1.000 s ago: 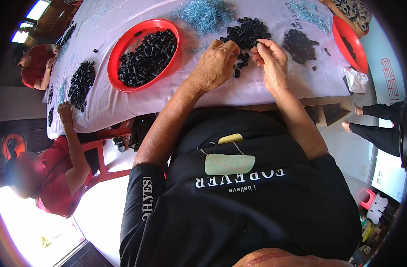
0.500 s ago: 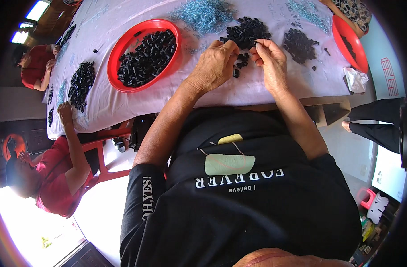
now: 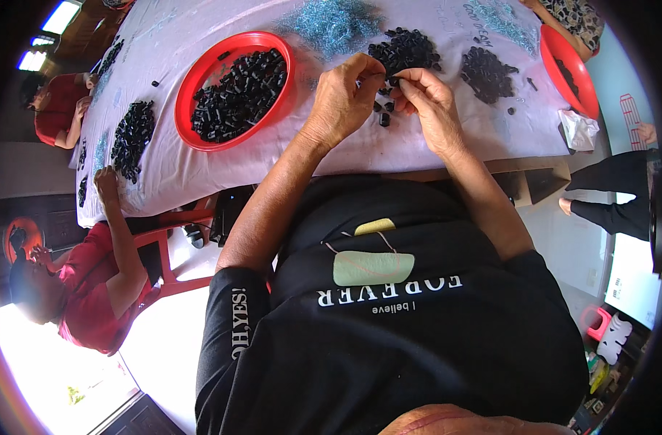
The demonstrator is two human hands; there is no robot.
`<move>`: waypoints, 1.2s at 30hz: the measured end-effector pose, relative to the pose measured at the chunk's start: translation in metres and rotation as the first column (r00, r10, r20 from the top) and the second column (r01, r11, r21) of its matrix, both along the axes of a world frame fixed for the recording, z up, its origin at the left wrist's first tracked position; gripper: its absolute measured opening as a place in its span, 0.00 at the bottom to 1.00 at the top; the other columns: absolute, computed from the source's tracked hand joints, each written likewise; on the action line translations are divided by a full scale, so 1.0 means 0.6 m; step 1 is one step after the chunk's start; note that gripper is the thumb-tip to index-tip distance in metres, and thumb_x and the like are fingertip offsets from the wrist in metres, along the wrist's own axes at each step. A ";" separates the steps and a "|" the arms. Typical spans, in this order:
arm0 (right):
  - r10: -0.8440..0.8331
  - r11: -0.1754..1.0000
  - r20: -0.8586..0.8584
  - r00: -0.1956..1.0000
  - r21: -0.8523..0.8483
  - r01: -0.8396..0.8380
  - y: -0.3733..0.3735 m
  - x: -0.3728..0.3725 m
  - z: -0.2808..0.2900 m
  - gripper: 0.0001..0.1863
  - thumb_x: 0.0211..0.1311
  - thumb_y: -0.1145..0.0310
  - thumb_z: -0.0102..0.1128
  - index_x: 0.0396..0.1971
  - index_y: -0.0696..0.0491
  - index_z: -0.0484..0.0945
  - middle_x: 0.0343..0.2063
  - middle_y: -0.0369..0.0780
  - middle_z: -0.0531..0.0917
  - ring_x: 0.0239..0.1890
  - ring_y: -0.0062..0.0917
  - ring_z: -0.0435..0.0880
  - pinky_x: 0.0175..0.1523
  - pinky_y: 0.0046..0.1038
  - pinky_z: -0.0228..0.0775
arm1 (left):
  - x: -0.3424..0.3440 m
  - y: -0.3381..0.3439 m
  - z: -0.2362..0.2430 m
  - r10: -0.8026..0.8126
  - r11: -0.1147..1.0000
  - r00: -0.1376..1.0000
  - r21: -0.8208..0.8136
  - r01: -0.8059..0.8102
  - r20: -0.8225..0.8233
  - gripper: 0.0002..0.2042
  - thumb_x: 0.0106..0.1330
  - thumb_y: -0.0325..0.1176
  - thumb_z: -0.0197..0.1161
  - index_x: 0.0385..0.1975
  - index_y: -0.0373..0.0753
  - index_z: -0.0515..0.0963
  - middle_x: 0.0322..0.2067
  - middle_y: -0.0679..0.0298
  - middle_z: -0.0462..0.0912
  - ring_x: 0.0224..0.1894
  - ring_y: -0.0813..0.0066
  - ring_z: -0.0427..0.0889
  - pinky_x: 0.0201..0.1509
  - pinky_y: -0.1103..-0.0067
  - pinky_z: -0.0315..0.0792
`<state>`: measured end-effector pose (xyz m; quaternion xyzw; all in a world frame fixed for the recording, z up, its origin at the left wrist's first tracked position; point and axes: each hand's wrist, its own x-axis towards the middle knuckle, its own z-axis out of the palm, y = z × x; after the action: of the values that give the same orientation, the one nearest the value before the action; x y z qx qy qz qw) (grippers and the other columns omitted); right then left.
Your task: The person sorts and inspects small black plastic components by hand on a workshop table.
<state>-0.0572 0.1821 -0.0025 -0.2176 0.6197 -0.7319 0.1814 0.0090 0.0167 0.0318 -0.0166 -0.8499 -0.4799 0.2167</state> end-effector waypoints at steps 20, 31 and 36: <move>-0.032 0.999 -0.007 0.999 -0.016 0.032 0.002 -0.003 -0.002 0.09 0.69 0.69 0.56 0.45 0.54 0.78 0.31 0.34 0.83 0.29 0.13 0.78 0.35 0.15 0.67 | -0.005 -0.009 -0.009 -0.005 0.999 1.000 0.041 0.004 0.016 0.07 0.61 0.27 0.62 0.38 0.35 0.79 0.31 0.56 0.86 0.34 0.65 0.86 0.39 0.74 0.78; -0.021 1.000 0.004 1.000 -0.006 0.021 0.000 -0.002 -0.003 0.09 0.69 0.68 0.56 0.45 0.54 0.78 0.31 0.33 0.83 0.29 0.13 0.77 0.35 0.15 0.67 | -0.004 -0.007 -0.011 -0.029 0.999 0.999 0.013 0.029 0.014 0.08 0.60 0.26 0.61 0.39 0.35 0.79 0.33 0.55 0.86 0.34 0.64 0.86 0.40 0.73 0.78; -0.014 1.000 0.004 1.000 -0.002 0.014 0.000 -0.002 -0.002 0.09 0.69 0.68 0.56 0.45 0.55 0.77 0.31 0.34 0.83 0.29 0.13 0.77 0.35 0.15 0.68 | -0.005 -0.009 -0.011 -0.039 0.999 0.999 0.024 0.039 0.021 0.08 0.60 0.25 0.60 0.38 0.34 0.78 0.33 0.55 0.86 0.34 0.65 0.86 0.40 0.74 0.78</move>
<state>-0.0581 0.1822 -0.0038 -0.2119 0.6201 -0.7342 0.1774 0.0060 0.0114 0.0252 -0.0256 -0.8459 -0.4943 0.1986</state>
